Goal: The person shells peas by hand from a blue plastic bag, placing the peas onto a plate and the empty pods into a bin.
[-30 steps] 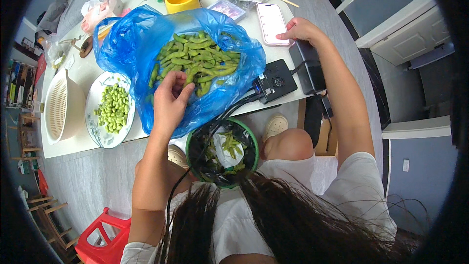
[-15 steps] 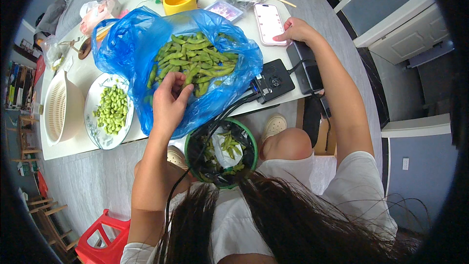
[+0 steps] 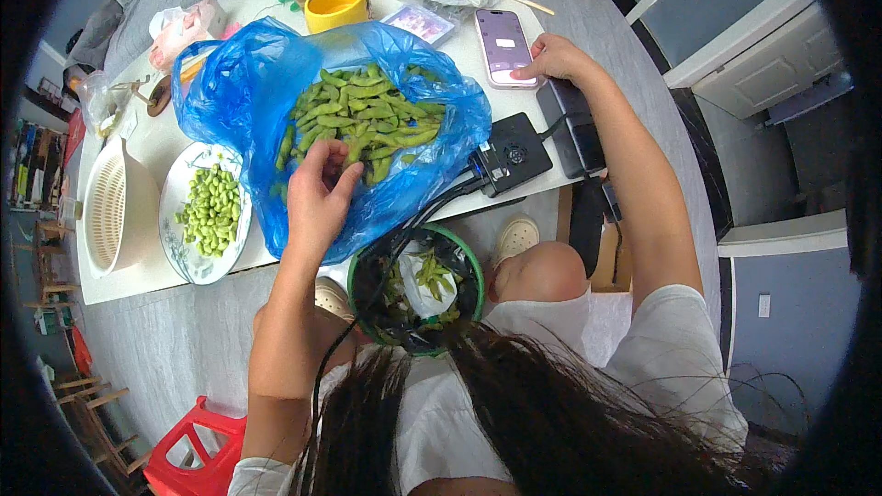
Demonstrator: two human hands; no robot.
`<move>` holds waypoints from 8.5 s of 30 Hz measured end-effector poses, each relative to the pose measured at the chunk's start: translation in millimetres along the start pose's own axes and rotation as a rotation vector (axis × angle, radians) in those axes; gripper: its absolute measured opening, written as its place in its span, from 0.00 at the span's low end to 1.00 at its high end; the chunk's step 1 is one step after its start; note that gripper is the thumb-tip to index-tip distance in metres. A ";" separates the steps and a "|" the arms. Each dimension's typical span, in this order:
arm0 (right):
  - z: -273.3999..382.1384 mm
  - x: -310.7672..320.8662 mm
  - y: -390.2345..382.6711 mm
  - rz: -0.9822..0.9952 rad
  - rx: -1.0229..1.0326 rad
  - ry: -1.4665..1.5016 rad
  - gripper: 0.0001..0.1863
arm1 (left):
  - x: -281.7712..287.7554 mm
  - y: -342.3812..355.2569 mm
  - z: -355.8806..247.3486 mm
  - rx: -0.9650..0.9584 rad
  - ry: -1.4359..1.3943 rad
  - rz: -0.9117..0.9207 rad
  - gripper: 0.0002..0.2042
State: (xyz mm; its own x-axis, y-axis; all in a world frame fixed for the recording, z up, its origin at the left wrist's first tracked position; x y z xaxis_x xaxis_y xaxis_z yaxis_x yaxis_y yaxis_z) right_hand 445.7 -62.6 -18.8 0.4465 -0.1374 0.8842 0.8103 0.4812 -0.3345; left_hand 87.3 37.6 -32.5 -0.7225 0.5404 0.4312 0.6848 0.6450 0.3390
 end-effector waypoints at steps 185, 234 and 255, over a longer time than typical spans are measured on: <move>115.7 -108.7 -193.4 0.727 0.398 1.387 0.05 | -0.6 -6.8 -19.4 0.216 -1.095 -0.096 0.04; 114.2 -96.4 -205.1 1.007 0.339 1.639 0.08 | 14.9 -5.6 -28.4 0.170 -0.916 -0.148 0.04; 106.8 -93.6 -206.2 1.646 0.197 1.691 0.11 | 7.1 -17.4 -45.6 0.240 -1.105 0.351 0.25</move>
State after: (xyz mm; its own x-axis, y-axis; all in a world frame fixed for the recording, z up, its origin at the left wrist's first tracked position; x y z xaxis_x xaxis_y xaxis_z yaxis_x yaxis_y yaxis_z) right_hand 196.3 -56.5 2.2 0.3138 0.0331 -0.9489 -0.3876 0.9168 -0.0962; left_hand 74.6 5.6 2.8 -0.2691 0.8059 -0.5274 0.9119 0.3894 0.1298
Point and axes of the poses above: each hand's wrist, its own y-axis towards the middle knuckle, its own x-axis out of the back of the hand, z = x × y, the point moved 5 cm from there along y, towards the middle knuckle, and after that the axes turned 14 degrees about -x, right-handed, at the moved point
